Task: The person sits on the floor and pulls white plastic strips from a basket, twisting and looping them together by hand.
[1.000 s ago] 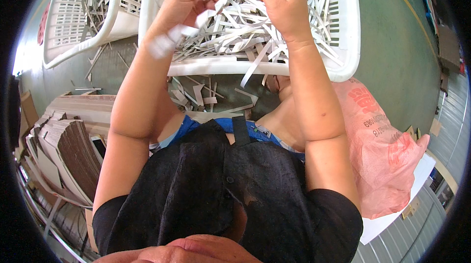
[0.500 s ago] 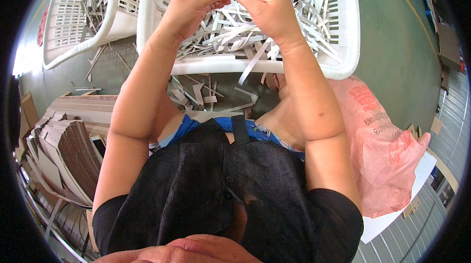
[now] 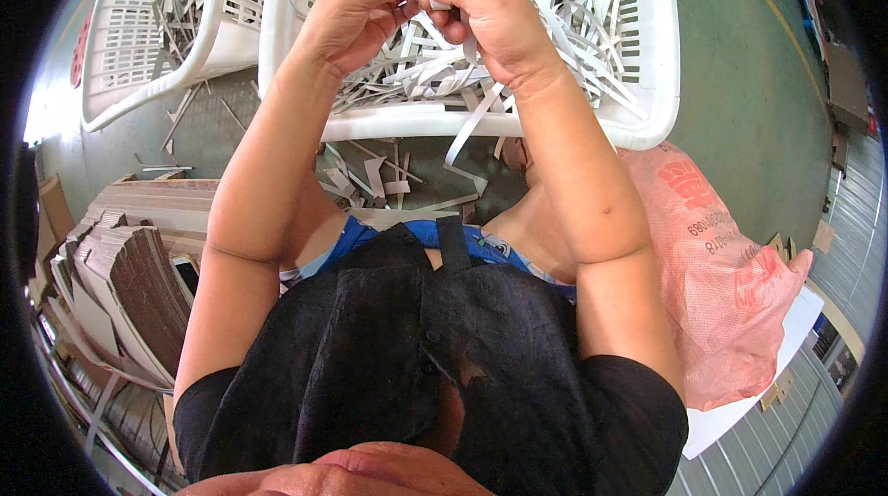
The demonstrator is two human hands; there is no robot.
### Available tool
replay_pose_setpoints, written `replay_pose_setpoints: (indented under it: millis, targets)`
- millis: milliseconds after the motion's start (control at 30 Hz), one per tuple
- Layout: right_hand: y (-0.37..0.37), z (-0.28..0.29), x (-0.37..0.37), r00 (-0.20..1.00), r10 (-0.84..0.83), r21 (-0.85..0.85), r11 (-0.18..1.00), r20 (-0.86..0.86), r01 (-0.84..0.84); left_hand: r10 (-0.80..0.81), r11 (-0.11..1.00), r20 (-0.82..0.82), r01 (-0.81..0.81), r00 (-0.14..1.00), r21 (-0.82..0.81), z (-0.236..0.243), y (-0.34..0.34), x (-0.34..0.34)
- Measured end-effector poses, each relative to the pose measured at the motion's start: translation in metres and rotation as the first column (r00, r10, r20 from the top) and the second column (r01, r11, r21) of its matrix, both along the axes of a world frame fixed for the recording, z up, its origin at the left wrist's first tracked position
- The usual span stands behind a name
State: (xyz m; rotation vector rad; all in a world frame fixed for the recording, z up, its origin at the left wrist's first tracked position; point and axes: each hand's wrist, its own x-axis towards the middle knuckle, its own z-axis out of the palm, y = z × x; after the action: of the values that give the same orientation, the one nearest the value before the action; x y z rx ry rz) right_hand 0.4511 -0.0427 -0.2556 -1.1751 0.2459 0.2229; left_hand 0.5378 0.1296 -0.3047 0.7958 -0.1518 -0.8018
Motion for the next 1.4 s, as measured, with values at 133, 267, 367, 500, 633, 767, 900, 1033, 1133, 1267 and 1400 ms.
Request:
replay_pose_setpoints:
  millis: [133,267,367,500,633,767,900,1033,1133,1267,1400]
  targets:
    - [0.005,0.001,-0.001,0.998,-0.066,0.012,0.998,-0.021,0.067,0.039,0.998,0.046,-0.041,0.998,0.055,0.004,0.0,-0.001]
    - [0.007,0.001,0.0,0.996,-0.088,0.074,0.993,-0.034,0.09,0.036,0.997,0.088,-0.042,0.995,0.065,0.004,0.002,0.0]
    - [0.005,-0.003,0.001,0.998,-0.065,0.055,0.996,-0.013,0.065,0.026,0.998,0.088,-0.031,0.996,0.058,0.004,0.002,0.0]
    - [0.003,-0.005,0.002,0.999,-0.033,-0.024,0.999,0.004,0.033,0.033,0.999,0.074,-0.035,0.997,0.038,0.006,0.001,0.0]
    - [0.002,0.004,0.004,1.0,-0.023,-0.123,0.992,0.015,0.025,0.132,0.988,0.074,-0.138,0.988,0.071,-0.003,0.004,0.008]
    - [-0.031,0.004,0.007,0.968,-0.117,-0.413,0.888,0.221,0.201,0.195,0.977,0.03,-0.197,0.98,0.084,0.005,0.008,0.012]
    - [-0.035,0.005,0.002,0.799,-0.181,-0.688,0.423,0.574,0.59,0.213,0.969,0.129,-0.226,0.969,0.099,0.001,0.008,0.012]
    - [-0.012,0.002,-0.004,0.888,-0.195,-0.423,0.823,0.416,0.379,0.176,0.979,0.247,-0.197,0.953,0.06,0.009,0.002,0.006]
    - [0.002,0.002,-0.006,0.964,-0.046,-0.457,0.874,0.263,0.167,0.096,0.99,0.297,-0.123,0.95,0.073,0.007,0.004,0.004]
    - [0.005,0.004,-0.004,0.989,-0.049,-0.24,0.967,0.14,0.082,0.08,0.995,0.24,-0.091,0.967,0.037,0.012,0.002,0.0]
    - [-0.005,-0.008,-0.002,0.95,-0.11,-0.382,0.897,0.293,0.222,0.098,0.981,0.206,-0.129,0.974,0.147,0.017,-0.004,-0.006]
